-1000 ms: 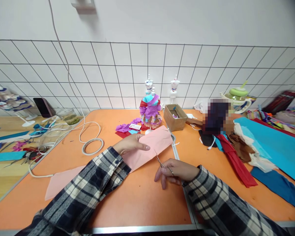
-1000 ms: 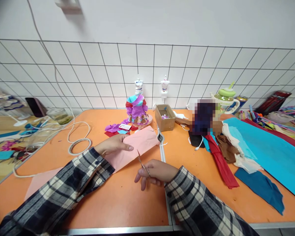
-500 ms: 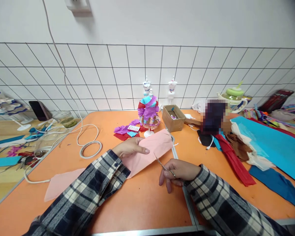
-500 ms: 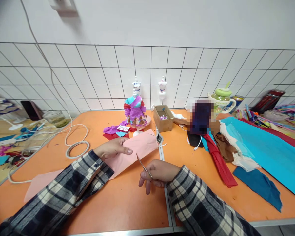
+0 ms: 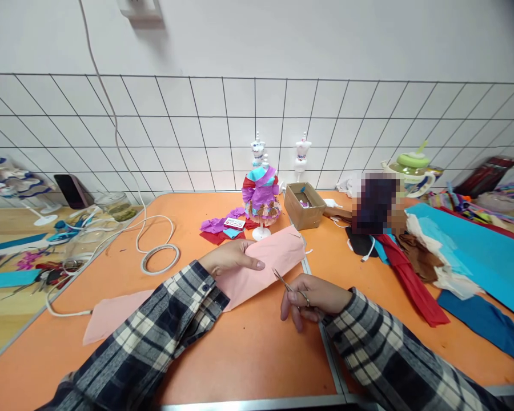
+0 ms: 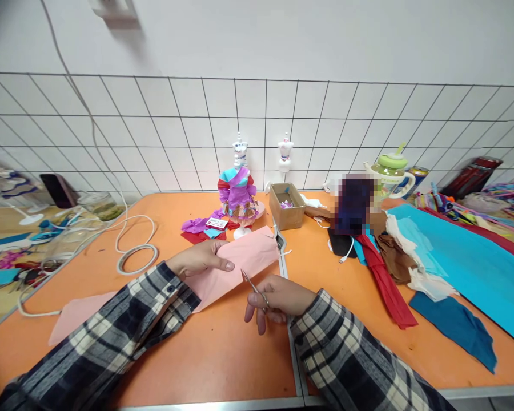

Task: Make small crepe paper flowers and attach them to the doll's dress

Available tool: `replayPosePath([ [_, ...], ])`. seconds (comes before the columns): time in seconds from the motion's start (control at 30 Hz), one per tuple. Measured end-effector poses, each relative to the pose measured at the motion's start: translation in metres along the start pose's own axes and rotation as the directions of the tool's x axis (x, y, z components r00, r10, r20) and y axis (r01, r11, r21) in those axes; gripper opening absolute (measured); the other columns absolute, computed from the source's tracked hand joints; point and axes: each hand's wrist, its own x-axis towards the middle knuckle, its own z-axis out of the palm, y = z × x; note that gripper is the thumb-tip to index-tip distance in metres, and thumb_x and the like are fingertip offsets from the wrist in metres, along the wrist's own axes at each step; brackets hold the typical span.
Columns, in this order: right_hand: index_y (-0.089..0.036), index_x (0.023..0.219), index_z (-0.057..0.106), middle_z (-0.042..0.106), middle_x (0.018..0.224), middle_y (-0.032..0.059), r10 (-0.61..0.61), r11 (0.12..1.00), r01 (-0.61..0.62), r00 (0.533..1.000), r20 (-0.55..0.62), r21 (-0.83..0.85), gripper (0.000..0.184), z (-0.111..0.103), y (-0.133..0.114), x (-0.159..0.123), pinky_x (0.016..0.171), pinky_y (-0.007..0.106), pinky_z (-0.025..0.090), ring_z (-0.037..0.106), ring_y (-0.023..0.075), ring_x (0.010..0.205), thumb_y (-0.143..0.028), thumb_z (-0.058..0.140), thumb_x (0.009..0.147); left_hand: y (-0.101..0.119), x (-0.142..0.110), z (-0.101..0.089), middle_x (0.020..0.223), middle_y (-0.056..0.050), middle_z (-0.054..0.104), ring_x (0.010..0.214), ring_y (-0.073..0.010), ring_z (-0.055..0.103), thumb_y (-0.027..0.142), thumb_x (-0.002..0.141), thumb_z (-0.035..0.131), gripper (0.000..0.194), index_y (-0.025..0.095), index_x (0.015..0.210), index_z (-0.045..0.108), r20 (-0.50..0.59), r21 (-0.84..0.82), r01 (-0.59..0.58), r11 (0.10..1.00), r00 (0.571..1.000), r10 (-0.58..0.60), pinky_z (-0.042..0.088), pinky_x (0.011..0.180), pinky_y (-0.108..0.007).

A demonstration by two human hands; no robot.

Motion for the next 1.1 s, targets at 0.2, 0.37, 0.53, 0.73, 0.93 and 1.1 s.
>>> replayPosePath([
  [0.2,-0.009,0.085,0.067,0.068,0.062,0.0051,0.059,0.989,-0.069,0.996,-0.074,-0.135,0.054,0.004,-0.003,0.002,0.033,0.017,0.028,0.036,0.0042,0.036,-0.061,0.056,0.082,0.001,0.000,0.005,0.090,-0.004,0.072,0.079,-0.0190,0.066,0.030,0.062,0.082,0.038,0.014,0.094,0.068,-0.015,0.150,-0.022,0.988,1.000,0.025,0.050,0.075,-0.029],
  [0.37,-0.009,0.085,0.069,0.065,0.057,0.0034,0.029,0.974,-0.046,0.996,-0.081,-0.221,0.052,0.003,-0.005,0.003,0.036,0.016,0.026,0.036,0.0044,0.039,-0.059,0.056,0.082,0.004,0.000,0.009,0.093,-0.003,0.073,0.082,-0.0200,0.066,0.034,0.064,0.081,0.036,0.016,0.093,0.069,-0.040,0.238,-0.028,0.971,0.998,0.038,0.050,0.077,-0.029],
  [0.53,-0.008,0.086,0.068,0.064,0.057,0.0033,0.000,0.975,-0.012,0.998,-0.057,-0.222,0.054,0.003,-0.005,0.003,0.037,0.017,0.027,0.036,0.0051,0.039,-0.060,0.053,0.084,0.004,0.000,0.010,0.091,-0.002,0.073,0.081,-0.0203,0.067,0.036,0.063,0.082,0.036,0.016,0.090,0.069,-0.030,0.259,0.008,0.966,1.000,0.000,0.050,0.075,-0.027],
  [0.73,-0.009,0.087,0.067,0.062,0.059,0.0017,-0.021,0.972,-0.002,0.996,-0.092,-0.237,0.053,0.008,-0.008,0.006,0.043,0.018,0.032,0.041,0.0058,0.043,-0.060,0.055,0.082,0.002,-0.001,0.013,0.094,-0.003,0.073,0.085,-0.0208,0.067,0.035,0.063,0.082,0.039,0.017,0.095,0.068,0.008,0.200,0.000,0.980,1.000,-0.002,0.049,0.077,-0.028],
  [0.93,-0.011,0.081,0.067,0.056,0.054,-0.0016,-0.063,0.963,0.017,0.984,-0.164,-0.267,0.041,0.010,-0.006,0.009,0.055,0.021,0.040,0.050,0.0091,0.051,-0.051,0.058,0.082,0.000,0.001,0.012,0.096,-0.004,0.073,0.085,-0.0210,0.066,0.036,0.063,0.082,0.042,0.016,0.097,0.069,-0.003,0.188,-0.024,0.982,1.000,0.025,0.050,0.077,-0.028],
  [1.1,-0.012,0.078,0.064,0.057,0.054,-0.0018,-0.057,0.964,0.003,0.979,-0.196,-0.267,0.037,0.013,-0.005,0.011,0.051,0.021,0.038,0.050,0.0092,0.048,-0.049,0.058,0.082,-0.001,0.001,0.012,0.094,-0.004,0.073,0.083,-0.0204,0.066,0.036,0.062,0.082,0.042,0.016,0.097,0.069,-0.018,0.180,-0.036,0.983,0.999,0.040,0.050,0.077,-0.028],
])
